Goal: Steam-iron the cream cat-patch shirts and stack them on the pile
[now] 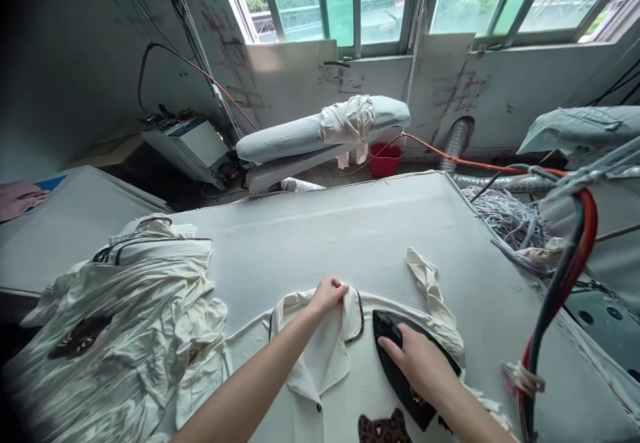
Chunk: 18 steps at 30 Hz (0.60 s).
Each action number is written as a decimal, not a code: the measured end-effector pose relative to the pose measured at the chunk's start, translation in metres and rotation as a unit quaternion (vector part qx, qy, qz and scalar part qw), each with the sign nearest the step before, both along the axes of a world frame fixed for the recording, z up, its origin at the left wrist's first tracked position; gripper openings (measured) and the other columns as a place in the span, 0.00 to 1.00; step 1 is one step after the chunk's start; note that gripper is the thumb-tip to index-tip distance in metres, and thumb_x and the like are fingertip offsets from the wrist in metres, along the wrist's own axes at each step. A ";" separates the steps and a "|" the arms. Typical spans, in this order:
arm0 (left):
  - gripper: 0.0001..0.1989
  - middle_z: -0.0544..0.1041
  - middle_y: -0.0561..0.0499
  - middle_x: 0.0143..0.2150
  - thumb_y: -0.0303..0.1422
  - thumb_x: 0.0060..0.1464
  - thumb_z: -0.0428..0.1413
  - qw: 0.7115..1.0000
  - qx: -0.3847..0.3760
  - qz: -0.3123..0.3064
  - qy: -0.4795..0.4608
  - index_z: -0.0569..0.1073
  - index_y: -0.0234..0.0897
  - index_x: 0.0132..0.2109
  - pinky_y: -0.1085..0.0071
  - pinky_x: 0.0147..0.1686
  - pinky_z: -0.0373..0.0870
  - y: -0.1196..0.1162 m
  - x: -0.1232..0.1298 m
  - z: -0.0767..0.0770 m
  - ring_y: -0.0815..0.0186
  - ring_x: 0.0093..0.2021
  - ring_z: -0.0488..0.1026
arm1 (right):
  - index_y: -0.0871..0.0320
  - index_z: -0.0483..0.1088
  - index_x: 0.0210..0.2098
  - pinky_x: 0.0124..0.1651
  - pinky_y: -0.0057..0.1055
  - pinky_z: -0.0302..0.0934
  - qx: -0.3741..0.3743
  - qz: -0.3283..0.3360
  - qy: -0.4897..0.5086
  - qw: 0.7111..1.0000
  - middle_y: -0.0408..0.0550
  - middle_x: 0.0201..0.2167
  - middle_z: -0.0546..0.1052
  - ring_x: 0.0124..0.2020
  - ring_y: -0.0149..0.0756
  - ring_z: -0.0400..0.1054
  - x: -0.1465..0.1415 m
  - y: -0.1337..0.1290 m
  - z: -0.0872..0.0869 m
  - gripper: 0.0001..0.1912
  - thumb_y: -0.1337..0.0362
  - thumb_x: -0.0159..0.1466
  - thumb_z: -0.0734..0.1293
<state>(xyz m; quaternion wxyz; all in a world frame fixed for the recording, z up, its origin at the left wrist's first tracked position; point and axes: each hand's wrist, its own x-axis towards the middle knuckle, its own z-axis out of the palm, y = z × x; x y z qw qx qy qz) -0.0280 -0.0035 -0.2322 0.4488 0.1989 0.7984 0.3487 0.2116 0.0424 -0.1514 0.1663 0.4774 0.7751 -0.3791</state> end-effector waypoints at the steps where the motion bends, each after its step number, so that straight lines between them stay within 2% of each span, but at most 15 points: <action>1: 0.08 0.69 0.56 0.23 0.28 0.54 0.58 1.000 -0.003 -0.010 0.010 0.65 0.36 0.32 0.77 0.26 0.62 0.000 -0.001 -0.002 0.72 0.23 0.67 | 0.59 0.69 0.48 0.49 0.39 0.62 0.007 -0.031 -0.002 1.000 0.57 0.48 0.76 0.50 0.50 0.71 -0.002 0.005 -0.006 0.31 0.39 0.65 0.55; 3: 0.05 0.71 0.54 0.25 0.29 0.55 0.57 0.999 -0.006 -0.039 0.025 0.66 0.35 0.33 0.76 0.28 0.63 0.001 -0.003 -0.002 0.71 0.25 0.69 | 0.59 0.70 0.46 0.46 0.38 0.63 0.022 -0.094 -0.008 0.995 0.58 0.45 0.77 0.45 0.48 0.73 -0.002 0.023 -0.014 0.31 0.39 0.65 0.54; 5: 0.05 0.74 0.53 0.28 0.31 0.55 0.57 0.996 -0.009 -0.073 0.041 0.69 0.35 0.35 0.76 0.30 0.63 0.002 -0.007 0.001 0.70 0.29 0.71 | 0.61 0.69 0.42 0.36 0.36 0.63 0.016 -0.152 -0.023 0.988 0.57 0.36 0.77 0.32 0.44 0.73 0.000 0.041 -0.014 0.32 0.38 0.65 0.53; 7: 0.06 0.77 0.52 0.30 0.32 0.54 0.58 0.992 -0.020 -0.110 0.058 0.71 0.35 0.38 0.76 0.31 0.63 0.003 -0.013 0.005 0.69 0.31 0.73 | 0.62 0.69 0.40 0.28 0.35 0.60 -0.013 -0.183 -0.028 0.983 0.55 0.29 0.76 0.22 0.40 0.68 -0.003 0.046 -0.007 0.34 0.36 0.65 0.51; 8: 0.08 0.78 0.52 0.31 0.33 0.53 0.59 0.989 -0.028 -0.128 0.063 0.72 0.36 0.39 0.75 0.31 0.62 0.003 -0.017 0.007 0.68 0.32 0.73 | 0.61 0.69 0.40 0.28 0.35 0.61 -0.029 -0.178 -0.013 0.984 0.54 0.29 0.76 0.21 0.40 0.68 -0.007 0.040 -0.002 0.35 0.36 0.65 0.52; 10: 0.10 0.79 0.52 0.31 0.33 0.51 0.61 0.983 -0.045 -0.168 0.066 0.73 0.36 0.41 0.75 0.29 0.61 0.006 -0.024 0.009 0.67 0.32 0.74 | 0.60 0.70 0.39 0.34 0.34 0.63 -0.038 -0.135 0.039 0.989 0.54 0.33 0.77 0.30 0.42 0.73 -0.021 0.012 0.007 0.33 0.35 0.64 0.55; 12: 0.12 0.79 0.53 0.31 0.34 0.49 0.61 0.975 -0.057 -0.207 0.064 0.74 0.36 0.42 0.75 0.27 0.60 0.012 -0.029 0.009 0.67 0.32 0.74 | 0.58 0.71 0.39 0.43 0.34 0.63 -0.032 -0.086 0.064 0.994 0.55 0.39 0.78 0.41 0.44 0.74 -0.041 -0.030 0.011 0.29 0.38 0.63 0.59; 15: 0.13 0.79 0.54 0.30 0.33 0.49 0.61 0.964 -0.057 -0.251 0.072 0.76 0.36 0.43 0.76 0.28 0.61 0.025 -0.031 0.008 0.68 0.31 0.75 | 0.58 0.72 0.39 0.45 0.36 0.61 -0.045 -0.049 0.013 0.998 0.55 0.40 0.79 0.44 0.48 0.73 -0.067 -0.085 0.007 0.23 0.44 0.64 0.60; 17: 0.12 0.79 0.54 0.29 0.33 0.50 0.61 0.958 -0.050 -0.272 0.078 0.76 0.37 0.43 0.75 0.30 0.63 0.030 -0.028 0.011 0.68 0.31 0.75 | 0.57 0.72 0.40 0.46 0.36 0.61 -0.050 -0.049 -0.009 0.997 0.54 0.40 0.79 0.45 0.49 0.73 -0.077 -0.099 0.001 0.22 0.46 0.65 0.59; 18: 0.12 0.79 0.54 0.29 0.33 0.49 0.61 0.955 -0.045 -0.282 0.081 0.77 0.38 0.43 0.75 0.31 0.64 0.030 -0.028 0.014 0.67 0.31 0.75 | 0.57 0.72 0.42 0.46 0.36 0.60 -0.046 -0.061 -0.007 0.997 0.55 0.41 0.79 0.47 0.49 0.73 -0.079 -0.097 -0.001 0.23 0.45 0.65 0.59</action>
